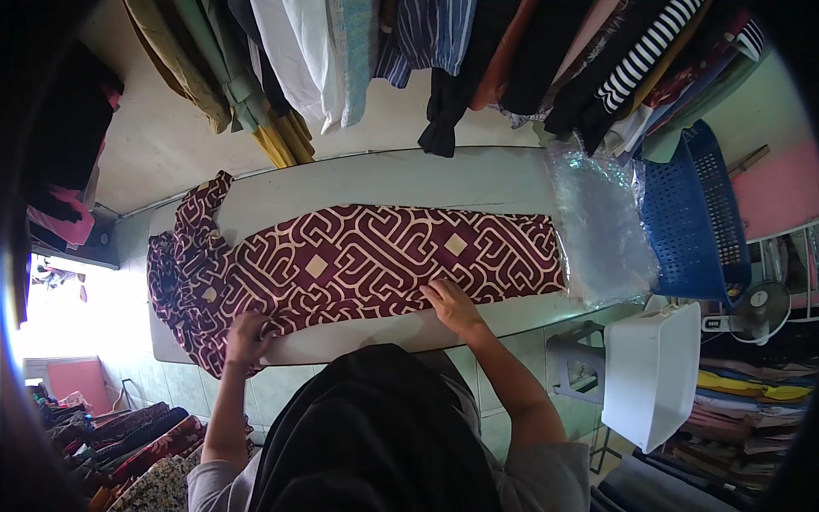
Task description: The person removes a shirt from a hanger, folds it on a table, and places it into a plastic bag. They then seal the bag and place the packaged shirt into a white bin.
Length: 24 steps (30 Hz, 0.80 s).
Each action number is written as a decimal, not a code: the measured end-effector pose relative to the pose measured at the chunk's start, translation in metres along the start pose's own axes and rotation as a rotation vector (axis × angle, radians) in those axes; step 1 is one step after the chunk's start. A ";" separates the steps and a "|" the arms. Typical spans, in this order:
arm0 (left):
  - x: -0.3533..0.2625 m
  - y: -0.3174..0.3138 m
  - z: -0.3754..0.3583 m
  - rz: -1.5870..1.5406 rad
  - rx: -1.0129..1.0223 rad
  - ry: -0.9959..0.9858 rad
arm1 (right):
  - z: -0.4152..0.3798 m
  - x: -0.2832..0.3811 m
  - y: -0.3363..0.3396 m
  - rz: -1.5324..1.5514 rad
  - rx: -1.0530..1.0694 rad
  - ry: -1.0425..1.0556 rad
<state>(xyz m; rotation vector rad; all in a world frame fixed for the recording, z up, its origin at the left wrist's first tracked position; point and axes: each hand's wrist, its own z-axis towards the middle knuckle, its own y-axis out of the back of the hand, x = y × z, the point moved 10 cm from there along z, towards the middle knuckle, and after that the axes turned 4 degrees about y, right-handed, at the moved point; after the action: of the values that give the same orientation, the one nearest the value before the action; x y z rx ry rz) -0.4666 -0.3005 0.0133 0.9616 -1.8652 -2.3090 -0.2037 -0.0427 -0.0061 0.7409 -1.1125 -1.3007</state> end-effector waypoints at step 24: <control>-0.040 -0.046 0.005 0.101 0.051 -0.203 | -0.075 -0.068 0.041 -0.201 0.049 -0.132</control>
<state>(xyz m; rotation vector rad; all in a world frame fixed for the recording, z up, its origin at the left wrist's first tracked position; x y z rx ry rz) -0.4202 -0.2680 -0.0098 0.6407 -2.0023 -2.3894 -0.1131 0.0190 -0.0082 0.8294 -1.2028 -1.5138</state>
